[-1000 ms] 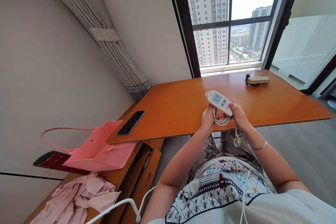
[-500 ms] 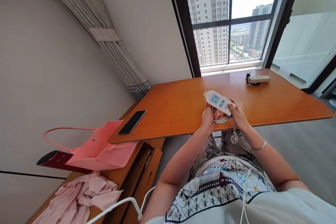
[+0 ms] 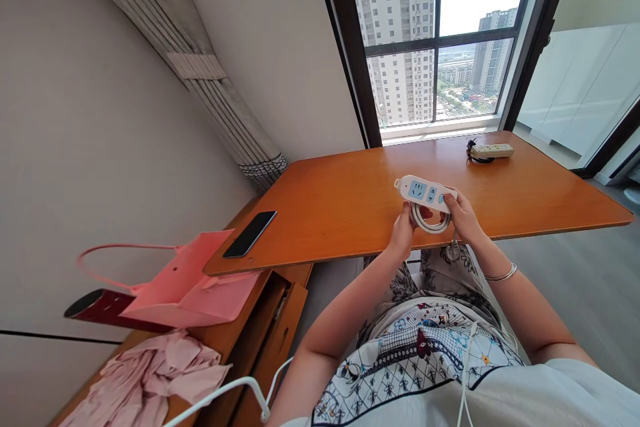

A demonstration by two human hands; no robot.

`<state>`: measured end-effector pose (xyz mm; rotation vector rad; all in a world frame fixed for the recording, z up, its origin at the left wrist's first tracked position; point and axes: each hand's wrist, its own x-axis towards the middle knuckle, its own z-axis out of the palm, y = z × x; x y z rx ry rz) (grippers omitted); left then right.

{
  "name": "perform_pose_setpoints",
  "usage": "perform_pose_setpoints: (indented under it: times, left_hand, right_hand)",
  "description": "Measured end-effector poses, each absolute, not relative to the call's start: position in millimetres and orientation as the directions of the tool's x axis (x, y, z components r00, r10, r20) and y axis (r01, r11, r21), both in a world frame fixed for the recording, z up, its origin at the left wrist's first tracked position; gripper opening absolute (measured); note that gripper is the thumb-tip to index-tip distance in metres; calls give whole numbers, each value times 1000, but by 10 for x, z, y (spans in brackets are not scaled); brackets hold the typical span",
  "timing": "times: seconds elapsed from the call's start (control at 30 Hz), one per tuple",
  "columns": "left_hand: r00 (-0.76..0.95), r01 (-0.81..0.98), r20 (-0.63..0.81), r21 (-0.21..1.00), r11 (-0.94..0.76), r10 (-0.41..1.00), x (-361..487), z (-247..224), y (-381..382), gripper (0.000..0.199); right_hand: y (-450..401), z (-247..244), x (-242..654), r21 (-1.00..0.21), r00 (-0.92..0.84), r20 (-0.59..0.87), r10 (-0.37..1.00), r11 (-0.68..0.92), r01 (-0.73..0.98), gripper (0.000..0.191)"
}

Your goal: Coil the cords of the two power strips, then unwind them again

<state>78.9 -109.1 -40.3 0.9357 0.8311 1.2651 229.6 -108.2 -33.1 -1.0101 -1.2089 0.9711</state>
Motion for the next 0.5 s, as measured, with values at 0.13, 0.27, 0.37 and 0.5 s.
perform_pose_setpoints:
  times: [0.13, 0.27, 0.37, 0.5]
  left_hand:
    - [199, -225, 36, 974, 10, 979, 611, -528, -974, 53]
    - [140, -104, 59, 994, -44, 988, 457, -626, -819, 45]
    - [107, -91, 43, 995, -34, 993, 432, -667, -734, 43]
    - [194, -64, 74, 996, -63, 978, 454, -668, -715, 45]
  right_hand:
    - [-934, -205, 2729, -979, 85, 201, 976, 200, 20, 68]
    - [-695, 94, 3445, -971, 102, 122, 987, 97, 220, 60]
    - [-493, 336, 3946, -894, 111, 100, 989, 41, 445, 48]
    - [-211, 433, 4315, -718, 103, 16, 995, -60, 693, 39]
